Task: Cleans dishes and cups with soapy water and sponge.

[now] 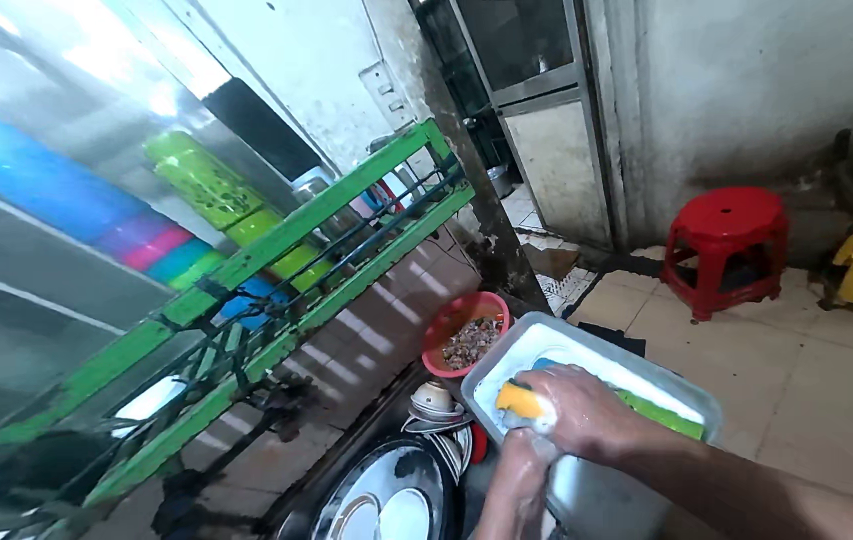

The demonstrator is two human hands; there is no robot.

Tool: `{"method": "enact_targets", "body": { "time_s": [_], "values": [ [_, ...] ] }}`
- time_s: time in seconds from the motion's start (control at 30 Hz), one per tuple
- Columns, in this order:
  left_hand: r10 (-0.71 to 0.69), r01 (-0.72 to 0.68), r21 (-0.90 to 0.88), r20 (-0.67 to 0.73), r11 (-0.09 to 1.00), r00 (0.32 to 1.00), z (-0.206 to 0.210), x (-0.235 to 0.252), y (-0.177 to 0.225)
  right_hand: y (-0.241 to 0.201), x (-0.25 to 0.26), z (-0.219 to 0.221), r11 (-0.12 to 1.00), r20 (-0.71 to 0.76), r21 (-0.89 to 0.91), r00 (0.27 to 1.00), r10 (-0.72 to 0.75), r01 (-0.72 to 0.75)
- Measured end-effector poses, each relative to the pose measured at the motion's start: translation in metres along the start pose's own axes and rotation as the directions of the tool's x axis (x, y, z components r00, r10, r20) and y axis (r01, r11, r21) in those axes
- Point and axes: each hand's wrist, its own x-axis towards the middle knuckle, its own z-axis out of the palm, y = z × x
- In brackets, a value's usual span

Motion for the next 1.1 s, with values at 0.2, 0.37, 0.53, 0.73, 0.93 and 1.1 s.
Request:
{"method": "enact_targets", "body": {
  "time_s": [0.2,0.37,0.53,0.73,0.93,1.1],
  "values": [
    [0.156,-0.161,-0.016,-0.165,0.987,0.974,0.020,-0.001,-0.004,0.030,0.016,-0.001,0.809,-0.087,0.516,0.923,0.375,-0.280],
    [0.173,-0.071,0.461,-0.184,0.884,0.967,0.011,0.004,-0.003,0.015,-0.017,0.031,0.975,-0.185,0.209,0.975,0.120,-0.081],
    [0.261,-0.259,0.350,0.042,0.900,0.964,0.013,-0.008,-0.015,0.049,0.010,0.003,0.528,0.082,0.788,0.905,0.418,-0.315],
    [0.338,-0.369,-0.237,-0.160,0.899,0.927,0.019,0.011,-0.008,0.046,-0.007,0.025,-0.045,0.125,0.992,0.962,0.244,-0.118],
    [0.078,-0.333,-0.466,-0.486,0.820,0.871,0.005,0.033,0.006,0.043,-0.002,0.018,0.484,-0.081,0.861,0.897,0.435,-0.157],
    [-0.041,-0.195,-0.527,-0.402,0.827,0.915,0.022,0.026,0.000,0.033,0.006,0.001,0.914,-0.234,0.366,0.932,0.276,-0.178]
  ]
}}
